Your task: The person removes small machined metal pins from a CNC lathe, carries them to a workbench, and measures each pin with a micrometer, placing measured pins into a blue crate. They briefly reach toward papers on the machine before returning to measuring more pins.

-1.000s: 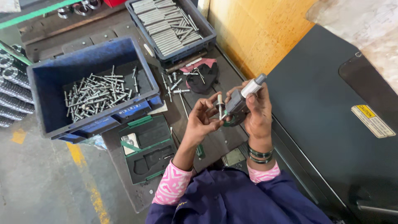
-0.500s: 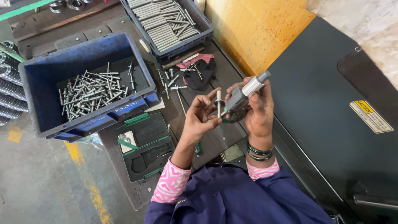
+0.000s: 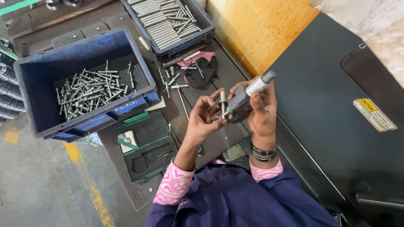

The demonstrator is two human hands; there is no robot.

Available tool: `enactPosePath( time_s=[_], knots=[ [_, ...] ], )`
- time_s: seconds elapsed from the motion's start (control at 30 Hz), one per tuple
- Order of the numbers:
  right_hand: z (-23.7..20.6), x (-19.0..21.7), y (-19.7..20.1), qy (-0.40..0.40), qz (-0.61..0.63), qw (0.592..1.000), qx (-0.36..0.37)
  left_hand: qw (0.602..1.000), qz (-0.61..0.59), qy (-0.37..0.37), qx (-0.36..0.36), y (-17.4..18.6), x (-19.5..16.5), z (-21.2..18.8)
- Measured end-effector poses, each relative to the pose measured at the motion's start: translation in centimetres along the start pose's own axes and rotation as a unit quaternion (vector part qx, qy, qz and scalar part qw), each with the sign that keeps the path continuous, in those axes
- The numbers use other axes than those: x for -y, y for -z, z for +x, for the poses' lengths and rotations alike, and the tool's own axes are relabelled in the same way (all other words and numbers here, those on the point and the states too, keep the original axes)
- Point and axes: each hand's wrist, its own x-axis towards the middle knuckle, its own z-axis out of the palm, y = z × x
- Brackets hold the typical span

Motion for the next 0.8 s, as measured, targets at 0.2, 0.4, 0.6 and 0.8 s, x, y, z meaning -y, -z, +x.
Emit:
enactPosePath(
  time_s=[0.2,0.4,0.6,0.8],
  knots=[
    [0.0,0.6,0.5,-0.055,0.093,0.994,0.019,1.000,0.002,0.004,-0.008,-0.5,-0.1,-0.4],
    [-0.6,0.3,0.7,-0.041,0.059,0.997,0.009,1.000,0.004,0.011,-0.015,-0.9,0.1,-0.8],
    [-1.0,0.5,0.9,-0.049,0.086,0.995,0.006,0.999,-0.001,0.013,-0.030,-1.0,0.4,-1.1],
    [-1.3,0.7,1.2,-0.068,0.151,0.986,0.006,0.999,0.003,0.012,-0.036,-1.1,0.8,-1.6]
  ],
)
